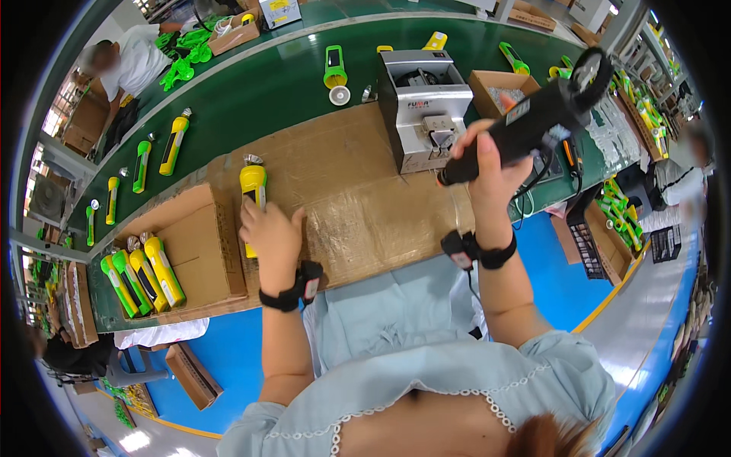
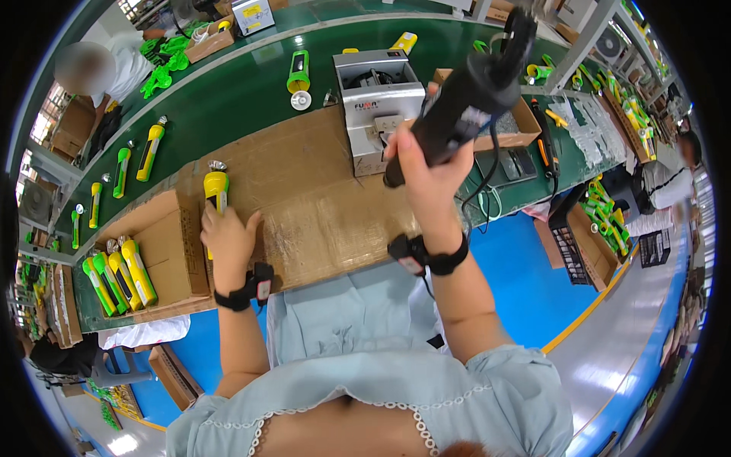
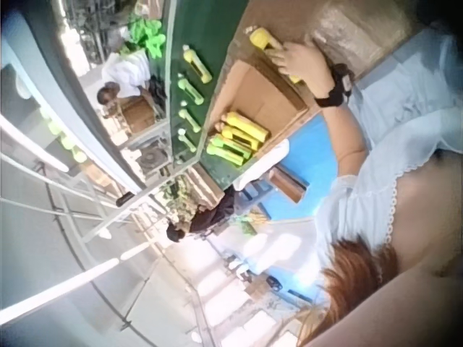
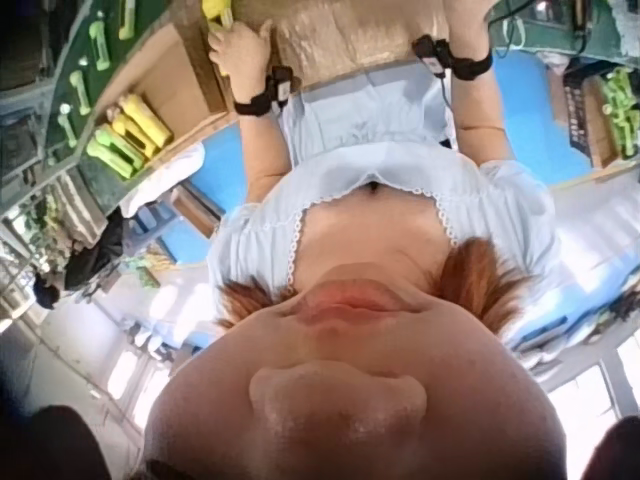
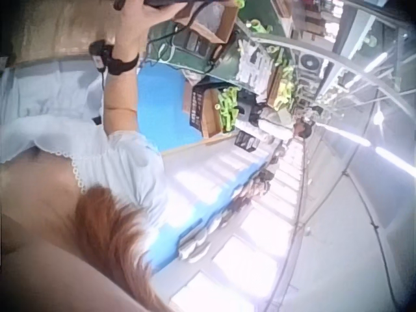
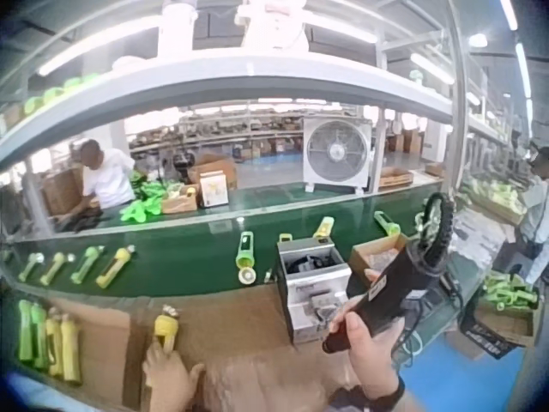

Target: Assemble solar-powered flashlights using an electric screwdriver on a factory line.

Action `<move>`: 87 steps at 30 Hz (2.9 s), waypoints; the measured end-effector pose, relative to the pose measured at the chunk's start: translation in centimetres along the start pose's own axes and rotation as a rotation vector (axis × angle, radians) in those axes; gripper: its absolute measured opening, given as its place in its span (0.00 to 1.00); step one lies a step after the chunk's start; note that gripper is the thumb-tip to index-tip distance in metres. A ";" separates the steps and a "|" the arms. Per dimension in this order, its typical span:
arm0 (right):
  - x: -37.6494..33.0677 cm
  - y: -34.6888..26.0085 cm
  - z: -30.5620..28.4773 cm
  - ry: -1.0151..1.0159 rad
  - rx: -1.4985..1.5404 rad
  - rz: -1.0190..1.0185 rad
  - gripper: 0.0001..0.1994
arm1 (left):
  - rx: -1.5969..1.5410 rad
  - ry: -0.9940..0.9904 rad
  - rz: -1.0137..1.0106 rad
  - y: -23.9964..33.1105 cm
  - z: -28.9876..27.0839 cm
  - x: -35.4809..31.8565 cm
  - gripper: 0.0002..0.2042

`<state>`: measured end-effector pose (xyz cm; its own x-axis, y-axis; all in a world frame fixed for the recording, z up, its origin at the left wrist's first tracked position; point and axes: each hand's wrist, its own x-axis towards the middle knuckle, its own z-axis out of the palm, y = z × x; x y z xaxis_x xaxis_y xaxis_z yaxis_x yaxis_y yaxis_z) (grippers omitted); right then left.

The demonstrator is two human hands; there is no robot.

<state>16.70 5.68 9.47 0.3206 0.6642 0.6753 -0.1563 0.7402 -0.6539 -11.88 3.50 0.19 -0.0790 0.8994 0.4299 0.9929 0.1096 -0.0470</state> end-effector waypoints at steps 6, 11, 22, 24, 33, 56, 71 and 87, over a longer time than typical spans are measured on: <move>4.9 2.6 -0.1 0.069 0.015 -0.148 0.15 | -0.102 -0.234 -0.106 -2.6 -3.7 -2.3 0.22; 6.2 3.2 0.4 -0.003 -0.213 -0.078 0.18 | -0.409 -0.341 0.061 -1.3 -5.2 -3.8 0.27; -0.5 -1.5 -0.2 -0.148 -0.014 0.194 0.29 | -0.624 -0.104 0.412 8.9 -5.9 -5.2 0.23; -2.9 -2.8 0.2 -0.133 0.039 0.191 0.33 | -0.654 -0.115 0.416 10.0 -3.8 -4.7 0.22; -5.2 -3.2 0.0 -0.142 0.174 0.162 0.28 | -0.523 -0.038 0.455 11.2 -2.3 -4.4 0.24; -6.6 -0.5 0.5 -0.126 -0.052 0.187 0.24 | -0.487 -0.068 0.437 11.3 -2.2 -4.4 0.25; -3.3 -1.1 -0.2 -0.136 0.195 0.117 0.29 | -0.615 -0.116 0.423 10.9 -2.1 -4.4 0.24; -2.8 -0.1 0.3 -0.245 0.228 0.214 0.25 | -0.735 -0.020 0.405 10.9 -2.6 -5.5 0.24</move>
<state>15.54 3.78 7.69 0.0306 0.7908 0.6113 -0.4074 0.5683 -0.7149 -0.35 -1.33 -0.40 0.3013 0.8182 0.4897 0.7499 -0.5205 0.4082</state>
